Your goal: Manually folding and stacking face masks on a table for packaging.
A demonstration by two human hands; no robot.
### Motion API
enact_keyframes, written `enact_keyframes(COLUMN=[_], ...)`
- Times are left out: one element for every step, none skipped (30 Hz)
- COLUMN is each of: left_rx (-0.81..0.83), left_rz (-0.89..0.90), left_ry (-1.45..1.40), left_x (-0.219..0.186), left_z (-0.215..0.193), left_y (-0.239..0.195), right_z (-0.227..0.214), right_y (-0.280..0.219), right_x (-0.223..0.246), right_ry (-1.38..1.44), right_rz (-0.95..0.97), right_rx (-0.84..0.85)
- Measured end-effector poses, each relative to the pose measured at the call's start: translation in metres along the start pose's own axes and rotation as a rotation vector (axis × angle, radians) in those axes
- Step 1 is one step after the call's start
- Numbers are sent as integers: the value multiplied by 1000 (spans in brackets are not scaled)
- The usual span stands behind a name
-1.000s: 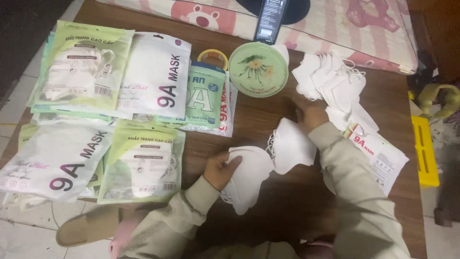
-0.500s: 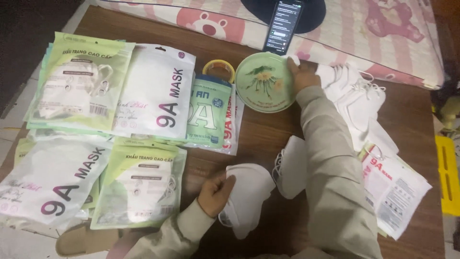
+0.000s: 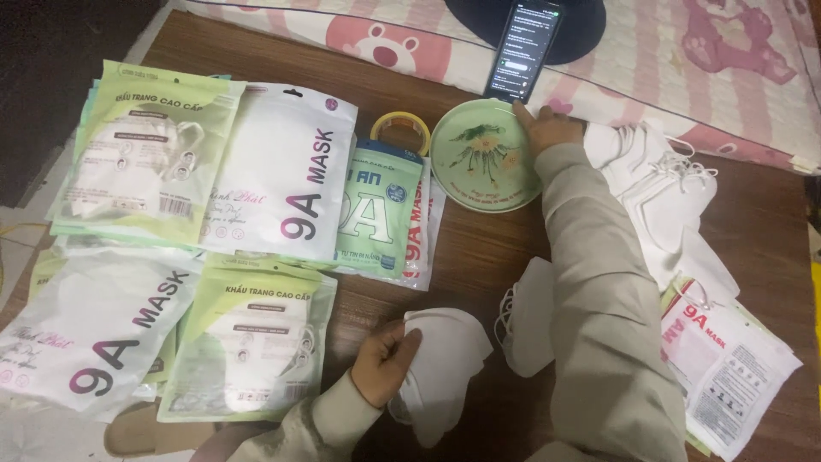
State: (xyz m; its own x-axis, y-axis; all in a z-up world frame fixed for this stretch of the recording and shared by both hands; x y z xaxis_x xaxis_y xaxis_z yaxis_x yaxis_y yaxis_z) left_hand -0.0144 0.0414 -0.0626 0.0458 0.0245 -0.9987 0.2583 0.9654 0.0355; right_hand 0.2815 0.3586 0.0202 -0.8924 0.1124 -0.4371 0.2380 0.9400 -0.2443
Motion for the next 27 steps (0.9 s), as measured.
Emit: enact_keyframes(left_rx=[-2,3,7,7,6,3,2,3,4,3,-7,-16,-16,-15,-14,-13,-16,-22,-23,-15,-8,-6,-6,-7,-6,6,19], left_rz=[1,-21,-44,-43,-48,-52,-51,-14,23,23,5,-16,-17,37,92,92,101,107,104,107,109,109,83,55,52,74,96], left_ry=[1,-13,-28,-28,-33,-38,-39,-24,-10,-10,-24,-39,-38,-1,35,35,47,61,61,45,29,30,37,44,44,39,34], left_x=[-1,0,0,-2,-4,-6,-6,-6,-7,-9,-9,-10,-4,-1,2,1,0,0,-2,-3,-5,-5,-3,-2,-2,-2,-3], left_z=[0,1,1,1,1,1,1,1,0,1,1,1,0,-1,-1,-1,-1,-2,-2,-1,-1,-1,-1,0,-1,0,1], left_y=[1,1,1,1,1,1,2,2,2,2,3,2,1,1,1,1,1,0,0,1,2,3,3,1,3,3,2], right_z=[1,2,4,0,-4,-8,-8,-7,-6,-8,-10,-12,-4,2,7,5,3,1,6,10,13,10,8,6,12,18,24], right_y=[3,6,9,6,3,0,2,2,3,2,0,-3,5,12,19,16,13,11,16,21,27,22,17,10,12,12,12], right_x=[1,1,1,1,0,0,0,0,0,-1,0,0,-1,-2,-3,-5,-7,-7,-8,-9,-10,-10,-9,-9,-12,-17,-22], right_ry=[1,-7,-16,-15,20,53,53,44,36,36,45,55,56,71,85,85,132,180,180,213,245,247,239,228,229,337,446], right_rz=[-1,12,25,26,20,13,13,19,26,26,9,-8,-8,-17,-25,-23,-9,2,1,0,-1,1,16,30,30,40,51], right_rx=[-2,0,2,2,17,31,29,38,46,46,20,-5,-3,-44,-86,-85,-70,-55,-52,-52,-51,-51,-49,-46,-42,-59,-76])
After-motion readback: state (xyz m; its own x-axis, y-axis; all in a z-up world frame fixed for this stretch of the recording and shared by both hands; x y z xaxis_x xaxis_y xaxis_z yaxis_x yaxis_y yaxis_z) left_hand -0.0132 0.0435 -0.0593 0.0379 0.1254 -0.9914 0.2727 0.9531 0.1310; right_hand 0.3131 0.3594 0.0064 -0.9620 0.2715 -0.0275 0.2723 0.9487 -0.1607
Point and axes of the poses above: each hand's wrist, its own y-axis towards the middle knuckle, its own z-axis out of the palm, x = y × z, the point moved 4 cm from there along y, towards the middle knuckle, and after that the axes turned 11 degrees about z, right-handed, at the moved point
